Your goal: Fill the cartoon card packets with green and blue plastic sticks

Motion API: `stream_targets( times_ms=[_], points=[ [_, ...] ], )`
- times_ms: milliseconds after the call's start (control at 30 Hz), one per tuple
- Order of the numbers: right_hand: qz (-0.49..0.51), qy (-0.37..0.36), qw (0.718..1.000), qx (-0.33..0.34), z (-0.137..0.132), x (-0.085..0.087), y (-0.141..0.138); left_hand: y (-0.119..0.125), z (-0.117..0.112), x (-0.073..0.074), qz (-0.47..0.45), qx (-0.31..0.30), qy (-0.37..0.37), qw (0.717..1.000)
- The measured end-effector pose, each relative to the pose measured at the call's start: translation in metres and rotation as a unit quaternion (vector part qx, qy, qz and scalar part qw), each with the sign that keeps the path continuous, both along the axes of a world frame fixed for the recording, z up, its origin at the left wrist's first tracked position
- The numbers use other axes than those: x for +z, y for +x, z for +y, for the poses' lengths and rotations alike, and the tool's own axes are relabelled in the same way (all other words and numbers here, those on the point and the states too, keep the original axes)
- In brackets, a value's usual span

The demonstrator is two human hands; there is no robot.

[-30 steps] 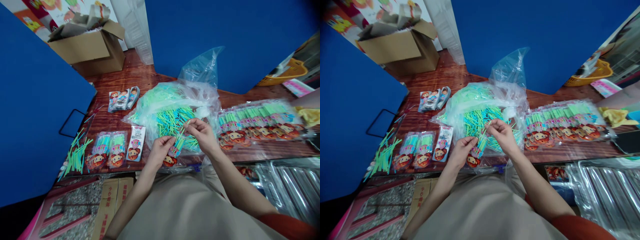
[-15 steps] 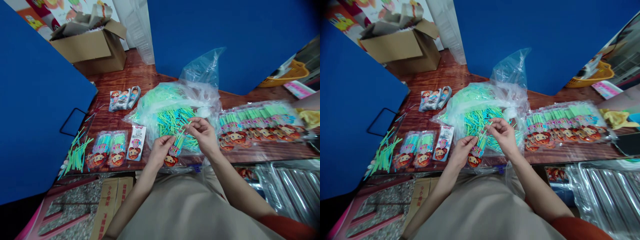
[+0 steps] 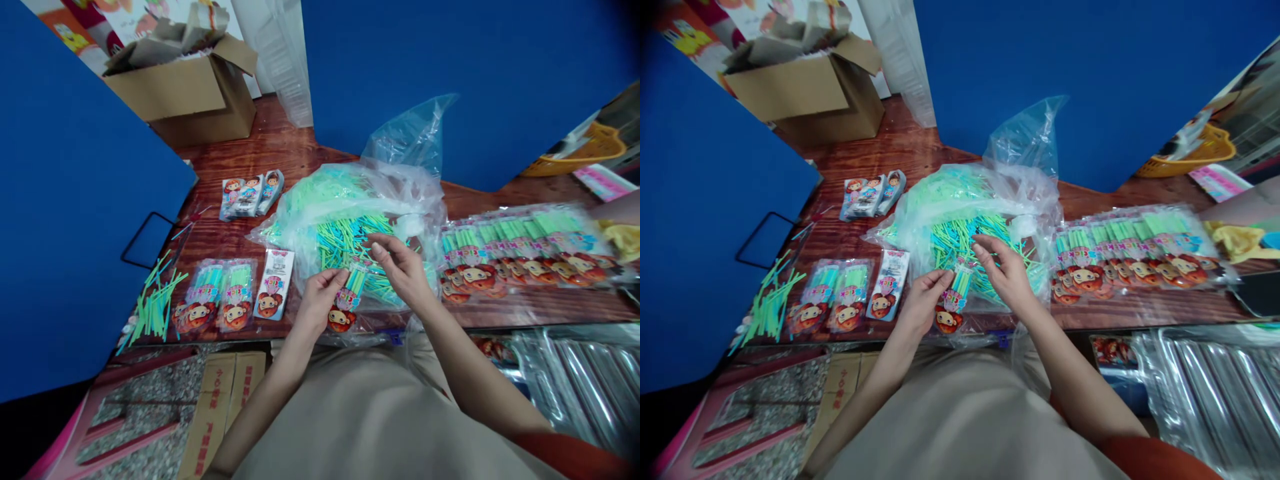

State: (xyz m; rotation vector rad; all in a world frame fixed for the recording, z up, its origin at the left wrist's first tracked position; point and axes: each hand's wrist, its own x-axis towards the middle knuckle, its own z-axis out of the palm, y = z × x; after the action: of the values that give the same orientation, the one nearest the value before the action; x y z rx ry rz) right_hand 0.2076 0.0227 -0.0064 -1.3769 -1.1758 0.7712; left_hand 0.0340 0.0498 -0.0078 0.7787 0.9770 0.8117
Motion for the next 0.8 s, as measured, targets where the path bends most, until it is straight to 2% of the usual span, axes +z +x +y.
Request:
stream_targets(
  times_ms=[167,500,600,800],
  points=[
    [-0.065,0.036,0.997,0.026,-0.004,0.001,-0.006,0.001,0.001,0.002,-0.004,0.01,0.007,1.0],
    [-0.031,0.016,0.999,0.012,-0.006,-0.004,-0.006,0.005,-0.001,0.006,0.0,0.009,-0.005,1.0],
    [-0.028,0.0,0.999,0.04,-0.006,-0.001,-0.003,0.005,-0.001,0.007,0.007,0.006,0.005,1.0],
    [-0.085,-0.005,0.989,0.123,-0.005,0.005,0.002,0.005,0.0,0.006,0.027,-0.006,0.028,0.999]
  ],
)
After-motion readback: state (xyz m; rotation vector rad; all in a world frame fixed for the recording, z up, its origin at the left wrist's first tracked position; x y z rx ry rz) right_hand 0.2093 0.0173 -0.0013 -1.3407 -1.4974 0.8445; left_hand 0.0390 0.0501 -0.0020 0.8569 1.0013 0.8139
